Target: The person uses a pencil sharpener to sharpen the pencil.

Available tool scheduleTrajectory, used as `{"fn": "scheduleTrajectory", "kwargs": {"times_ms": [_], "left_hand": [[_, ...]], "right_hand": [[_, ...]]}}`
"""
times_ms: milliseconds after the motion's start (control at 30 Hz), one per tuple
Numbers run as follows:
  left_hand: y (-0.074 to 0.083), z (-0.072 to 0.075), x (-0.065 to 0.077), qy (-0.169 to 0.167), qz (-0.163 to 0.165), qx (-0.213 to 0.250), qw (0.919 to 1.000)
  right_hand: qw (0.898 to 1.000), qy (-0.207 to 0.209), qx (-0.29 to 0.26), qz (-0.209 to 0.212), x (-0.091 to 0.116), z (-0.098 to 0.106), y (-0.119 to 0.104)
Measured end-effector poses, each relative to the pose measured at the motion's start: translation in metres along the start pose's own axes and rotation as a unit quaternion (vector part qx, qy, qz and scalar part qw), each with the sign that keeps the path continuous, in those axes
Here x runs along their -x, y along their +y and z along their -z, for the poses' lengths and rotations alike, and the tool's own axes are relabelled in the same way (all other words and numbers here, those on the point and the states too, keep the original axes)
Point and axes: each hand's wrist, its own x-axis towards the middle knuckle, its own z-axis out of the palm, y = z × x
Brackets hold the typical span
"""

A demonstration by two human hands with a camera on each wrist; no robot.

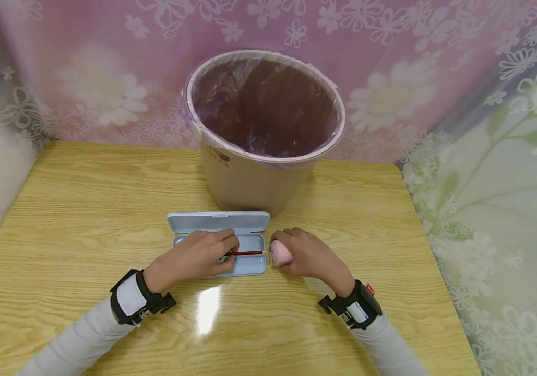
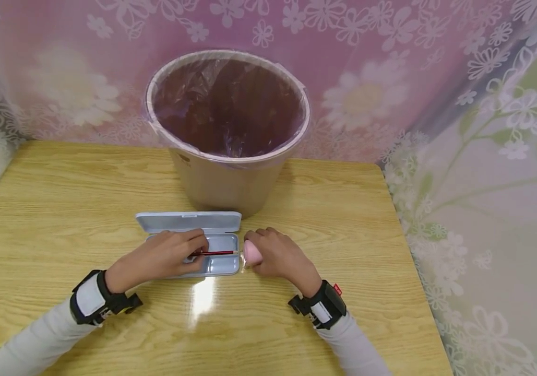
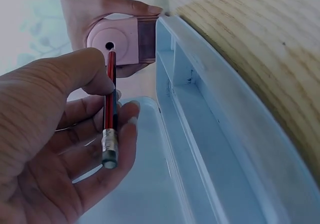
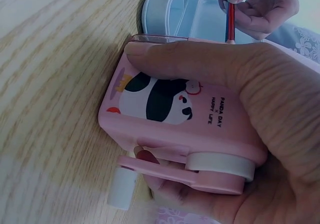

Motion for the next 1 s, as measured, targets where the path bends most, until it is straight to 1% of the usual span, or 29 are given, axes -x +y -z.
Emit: {"fn": "scheduleTrajectory", "kwargs": {"times_ms": [167,433,533,600,733,767,833,933,1000], "left_hand": [[0.003,-0.002,-0.002,0.004,-0.002,0.014,0.9999],[0.012,-0.014,-0.017,0.0,-0.017,0.086,0.9961],[0.015,-0.017,-0.021,-0.008,-0.023,0.089,0.9957],[0.016,-0.018,-0.022,-0.012,-0.026,0.082,0.9962],[0.019,-0.017,-0.026,-0.015,-0.022,0.071,0.9971],[0.019,-0.018,-0.027,-0.016,-0.019,0.08,0.9965],[0.02,-0.023,-0.031,-0.02,-0.017,0.111,0.9935],[0.019,-0.032,-0.038,-0.031,-0.009,0.163,0.9861],[0.019,-0.034,-0.042,-0.036,-0.005,0.187,0.9817]], "right_hand": [[1.0,0.003,-0.003,0.002,-0.001,0.001,0.0],[1.0,0.007,0.009,0.009,0.0,0.001,-0.001],[1.0,0.005,0.013,0.015,-0.001,0.0,-0.001],[1.0,0.003,0.018,0.021,-0.002,0.0,-0.001],[0.999,0.004,0.02,0.025,-0.004,0.0,0.0],[0.999,0.005,0.02,0.026,-0.004,-0.001,0.0],[0.999,0.007,0.019,0.031,-0.005,-0.001,0.0],[0.999,0.008,0.022,0.037,-0.006,-0.004,-0.001],[0.999,0.011,0.029,0.037,-0.007,-0.005,-0.003]]}}
